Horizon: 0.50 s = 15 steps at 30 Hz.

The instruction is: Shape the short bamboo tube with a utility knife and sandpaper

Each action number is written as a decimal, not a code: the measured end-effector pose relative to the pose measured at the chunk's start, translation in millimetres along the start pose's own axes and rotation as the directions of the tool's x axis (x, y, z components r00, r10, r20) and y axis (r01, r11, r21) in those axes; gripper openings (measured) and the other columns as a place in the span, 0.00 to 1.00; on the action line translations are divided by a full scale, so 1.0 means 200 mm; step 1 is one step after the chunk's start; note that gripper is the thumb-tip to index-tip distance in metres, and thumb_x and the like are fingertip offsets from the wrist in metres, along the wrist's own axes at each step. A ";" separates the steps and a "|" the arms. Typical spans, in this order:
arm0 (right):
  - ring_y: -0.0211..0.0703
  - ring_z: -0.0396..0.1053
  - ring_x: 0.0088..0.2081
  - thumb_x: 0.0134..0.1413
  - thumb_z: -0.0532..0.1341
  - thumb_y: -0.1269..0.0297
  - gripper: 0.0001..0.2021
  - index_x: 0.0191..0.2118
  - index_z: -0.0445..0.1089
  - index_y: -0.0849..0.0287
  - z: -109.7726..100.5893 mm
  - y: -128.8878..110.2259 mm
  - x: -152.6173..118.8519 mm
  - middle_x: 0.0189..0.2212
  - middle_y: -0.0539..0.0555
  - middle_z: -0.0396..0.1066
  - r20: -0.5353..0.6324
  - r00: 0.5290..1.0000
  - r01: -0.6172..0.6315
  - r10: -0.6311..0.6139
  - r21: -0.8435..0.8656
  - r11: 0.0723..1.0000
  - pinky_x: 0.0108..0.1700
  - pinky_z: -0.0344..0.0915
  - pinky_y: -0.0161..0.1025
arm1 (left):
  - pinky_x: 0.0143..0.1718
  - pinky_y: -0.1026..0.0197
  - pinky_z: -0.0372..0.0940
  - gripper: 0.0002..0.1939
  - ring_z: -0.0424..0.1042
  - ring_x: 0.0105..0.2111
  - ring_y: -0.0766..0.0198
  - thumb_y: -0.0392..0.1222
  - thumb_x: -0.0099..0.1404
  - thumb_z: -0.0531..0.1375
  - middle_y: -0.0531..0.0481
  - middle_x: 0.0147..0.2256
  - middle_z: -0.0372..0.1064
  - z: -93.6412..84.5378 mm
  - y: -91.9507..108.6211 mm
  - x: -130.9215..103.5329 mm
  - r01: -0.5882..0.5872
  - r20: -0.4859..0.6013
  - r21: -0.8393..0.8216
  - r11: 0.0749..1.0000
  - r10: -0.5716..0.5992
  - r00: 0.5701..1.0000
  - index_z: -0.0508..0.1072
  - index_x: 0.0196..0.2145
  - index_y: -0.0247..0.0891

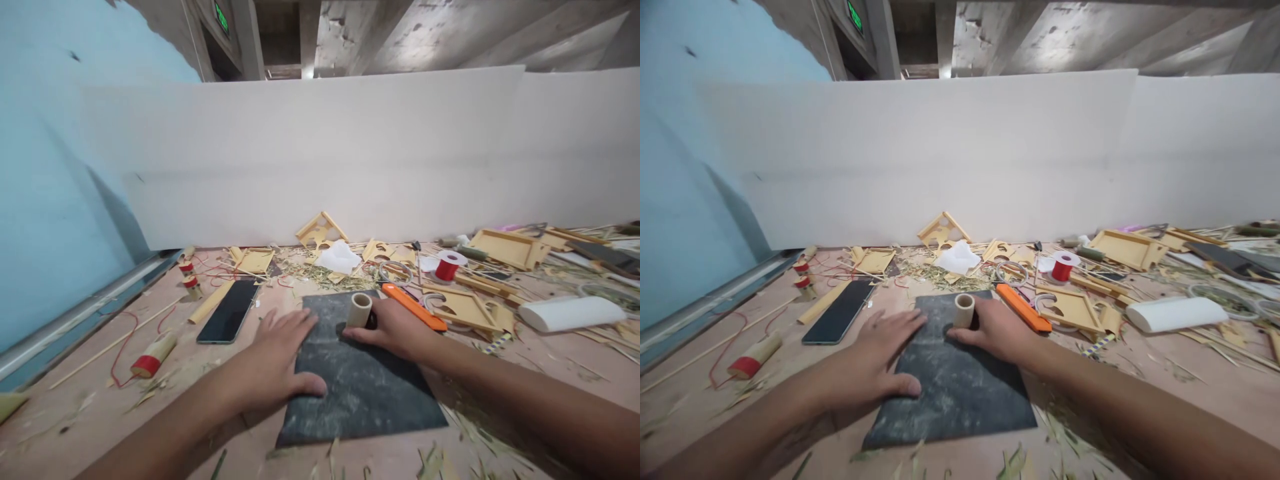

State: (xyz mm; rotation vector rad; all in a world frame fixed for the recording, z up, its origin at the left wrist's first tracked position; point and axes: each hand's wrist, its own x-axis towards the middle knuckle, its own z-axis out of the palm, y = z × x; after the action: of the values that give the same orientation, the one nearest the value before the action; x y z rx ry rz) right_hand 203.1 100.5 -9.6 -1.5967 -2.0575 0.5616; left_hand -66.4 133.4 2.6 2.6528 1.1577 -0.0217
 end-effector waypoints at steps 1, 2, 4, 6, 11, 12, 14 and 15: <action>0.47 0.72 0.29 0.57 0.67 0.45 0.17 0.34 0.70 0.55 -0.01 0.01 0.00 0.29 0.52 0.77 -0.019 1.000 -0.018 0.018 -0.017 1.000 0.30 0.59 0.39 | 0.72 0.39 0.38 0.42 0.52 0.72 0.42 0.64 0.66 0.62 0.40 0.72 0.53 -0.02 -0.04 0.00 0.065 -0.084 0.073 0.995 -0.059 0.995 0.59 0.71 0.43; 0.48 0.72 0.30 0.58 0.66 0.46 0.17 0.33 0.69 0.55 -0.01 0.02 0.01 0.29 0.52 0.77 -0.035 0.999 -0.030 0.029 -0.032 0.999 0.31 0.59 0.39 | 0.71 0.41 0.40 0.34 0.56 0.70 0.45 0.59 0.70 0.57 0.43 0.70 0.59 -0.04 -0.09 0.01 0.181 -0.193 0.161 0.970 -0.149 0.970 0.61 0.69 0.45; 0.48 0.73 0.30 0.59 0.66 0.47 0.16 0.33 0.68 0.54 -0.02 0.04 0.01 0.30 0.53 0.78 -0.048 0.998 -0.029 0.027 -0.045 0.999 0.31 0.59 0.39 | 0.70 0.36 0.40 0.30 0.55 0.70 0.42 0.44 0.72 0.52 0.34 0.68 0.61 -0.08 -0.19 0.02 0.340 -0.300 0.198 0.919 -0.274 0.914 0.60 0.70 0.37; 0.48 0.73 0.31 0.59 0.66 0.46 0.16 0.34 0.68 0.54 -0.01 0.05 0.02 0.31 0.53 0.78 -0.041 0.999 -0.011 0.009 -0.045 0.999 0.31 0.58 0.39 | 0.68 0.35 0.41 0.34 0.59 0.68 0.41 0.36 0.67 0.52 0.30 0.64 0.67 -0.10 -0.28 0.03 0.422 -0.337 0.213 0.881 -0.339 0.878 0.57 0.70 0.31; 0.48 0.73 0.31 0.58 0.66 0.45 0.17 0.34 0.67 0.54 0.01 0.03 0.01 0.31 0.52 0.79 -0.040 0.999 -0.007 0.006 -0.026 1.000 0.31 0.58 0.39 | 0.67 0.32 0.41 0.37 0.63 0.65 0.39 0.33 0.66 0.51 0.27 0.57 0.73 -0.10 -0.29 0.03 0.452 -0.354 0.226 0.863 -0.360 0.863 0.52 0.71 0.24; 0.48 0.73 0.31 0.58 0.66 0.45 0.17 0.34 0.67 0.54 0.02 0.02 0.01 0.32 0.53 0.79 -0.044 0.999 -0.014 0.013 -0.029 0.999 0.31 0.58 0.40 | 0.67 0.31 0.40 0.36 0.62 0.66 0.37 0.34 0.67 0.51 0.25 0.58 0.72 -0.10 -0.25 0.03 0.447 -0.358 0.222 0.866 -0.354 0.864 0.52 0.71 0.24; 0.49 0.73 0.32 0.57 0.67 0.46 0.17 0.35 0.68 0.54 0.02 0.00 0.00 0.32 0.54 0.79 -0.049 0.998 -0.030 0.027 -0.049 0.998 0.31 0.58 0.40 | 0.68 0.30 0.37 0.33 0.58 0.68 0.36 0.40 0.72 0.50 0.24 0.63 0.66 -0.08 -0.15 0.03 0.411 -0.351 0.211 0.887 -0.323 0.879 0.53 0.71 0.25; 0.50 0.73 0.32 0.57 0.67 0.46 0.17 0.35 0.68 0.54 0.02 -0.02 0.00 0.33 0.55 0.79 -0.050 0.998 -0.036 0.034 -0.058 0.998 0.32 0.58 0.40 | 0.70 0.34 0.37 0.33 0.53 0.71 0.39 0.46 0.74 0.50 0.28 0.68 0.59 -0.06 -0.09 0.03 0.358 -0.333 0.206 0.911 -0.279 0.901 0.53 0.72 0.28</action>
State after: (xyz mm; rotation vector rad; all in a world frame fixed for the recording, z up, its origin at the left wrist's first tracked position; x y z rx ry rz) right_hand 198.4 99.0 -10.9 -1.6667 -2.0315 0.4734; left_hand -76.9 152.6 10.2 2.7170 1.8025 0.1849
